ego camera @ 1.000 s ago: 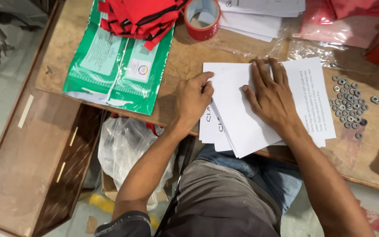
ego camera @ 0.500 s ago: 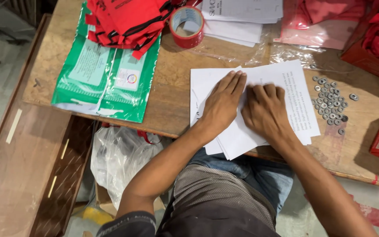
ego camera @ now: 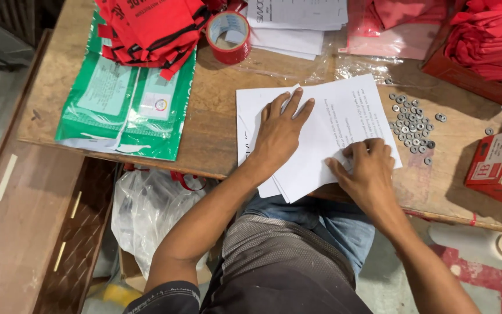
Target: Folding and organizing assembly instruction sheets and small red fabric pouches on a workbench.
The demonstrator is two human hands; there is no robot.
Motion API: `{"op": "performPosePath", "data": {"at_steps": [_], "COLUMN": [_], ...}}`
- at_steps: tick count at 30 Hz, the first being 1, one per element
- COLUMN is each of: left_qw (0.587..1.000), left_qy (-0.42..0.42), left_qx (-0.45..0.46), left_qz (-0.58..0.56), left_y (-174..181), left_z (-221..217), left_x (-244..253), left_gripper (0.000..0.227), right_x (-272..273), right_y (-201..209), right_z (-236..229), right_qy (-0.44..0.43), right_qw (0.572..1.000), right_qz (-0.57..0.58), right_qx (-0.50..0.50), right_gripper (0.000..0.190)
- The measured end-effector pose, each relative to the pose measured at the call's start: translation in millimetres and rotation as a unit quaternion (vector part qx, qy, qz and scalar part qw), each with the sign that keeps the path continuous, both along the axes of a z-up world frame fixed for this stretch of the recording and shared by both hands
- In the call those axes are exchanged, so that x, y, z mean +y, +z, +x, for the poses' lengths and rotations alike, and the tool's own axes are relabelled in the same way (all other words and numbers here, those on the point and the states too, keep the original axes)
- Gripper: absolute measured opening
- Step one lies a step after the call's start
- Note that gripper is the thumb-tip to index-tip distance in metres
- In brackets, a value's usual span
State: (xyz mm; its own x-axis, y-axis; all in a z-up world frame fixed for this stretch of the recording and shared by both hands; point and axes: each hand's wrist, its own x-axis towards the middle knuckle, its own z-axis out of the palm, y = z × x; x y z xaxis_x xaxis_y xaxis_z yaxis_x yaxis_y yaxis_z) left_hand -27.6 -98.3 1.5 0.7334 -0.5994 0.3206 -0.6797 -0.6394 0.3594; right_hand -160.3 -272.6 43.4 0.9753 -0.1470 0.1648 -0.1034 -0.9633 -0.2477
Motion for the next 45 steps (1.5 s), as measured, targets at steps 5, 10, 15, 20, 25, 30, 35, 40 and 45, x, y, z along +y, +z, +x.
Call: {"op": "performPosePath", "data": {"at_steps": [5,10,15,20,25,30,35,40,45], "left_qw": [0.998,0.989,0.921,0.87,0.748,0.759,0.619,0.686,0.913], "left_qy": [-0.02,-0.08,0.005,0.068,-0.077,-0.117,-0.071,-0.144,-0.005], "left_qx": [-0.002,-0.12,0.127,0.303,0.45,0.445,0.633,0.591,0.392], "left_qz": [-0.058,-0.044,-0.368,-0.382,-0.482,-0.46,-0.461,-0.399,-0.114], "left_y": [7,52,70,72,66,36,92,56,113], "left_z": [0,-3,0,-10,-19,-18,-37,-50,-67], "left_x": [2,6,10,14,29,28,32,27,30], "left_gripper": [0.086,0.031,0.015,0.013,0.021,0.021,0.038,0.036,0.023], "right_x": [-8,-15,-26,-85,-79,-60,-65,-68,-19], "right_y": [15,49,114,29,24,43,37,30,97], "right_z": [19,12,17,19,11,7,2,4,5], "right_qy": [-0.032,-0.006,0.008,0.051,0.054,0.1,0.123,0.129,0.055], "right_qw": [0.98,0.953,0.801,0.836,0.77,0.82,0.876,0.849,0.868], "right_qz": [0.178,0.295,0.537,0.542,0.629,0.557,0.446,0.497,0.418], "right_qx": [0.081,0.073,-0.264,-0.071,-0.087,-0.08,-0.133,-0.128,-0.262], "right_gripper": [0.038,0.021,0.037,0.01,0.017,0.026,0.054,0.046,0.033]}}
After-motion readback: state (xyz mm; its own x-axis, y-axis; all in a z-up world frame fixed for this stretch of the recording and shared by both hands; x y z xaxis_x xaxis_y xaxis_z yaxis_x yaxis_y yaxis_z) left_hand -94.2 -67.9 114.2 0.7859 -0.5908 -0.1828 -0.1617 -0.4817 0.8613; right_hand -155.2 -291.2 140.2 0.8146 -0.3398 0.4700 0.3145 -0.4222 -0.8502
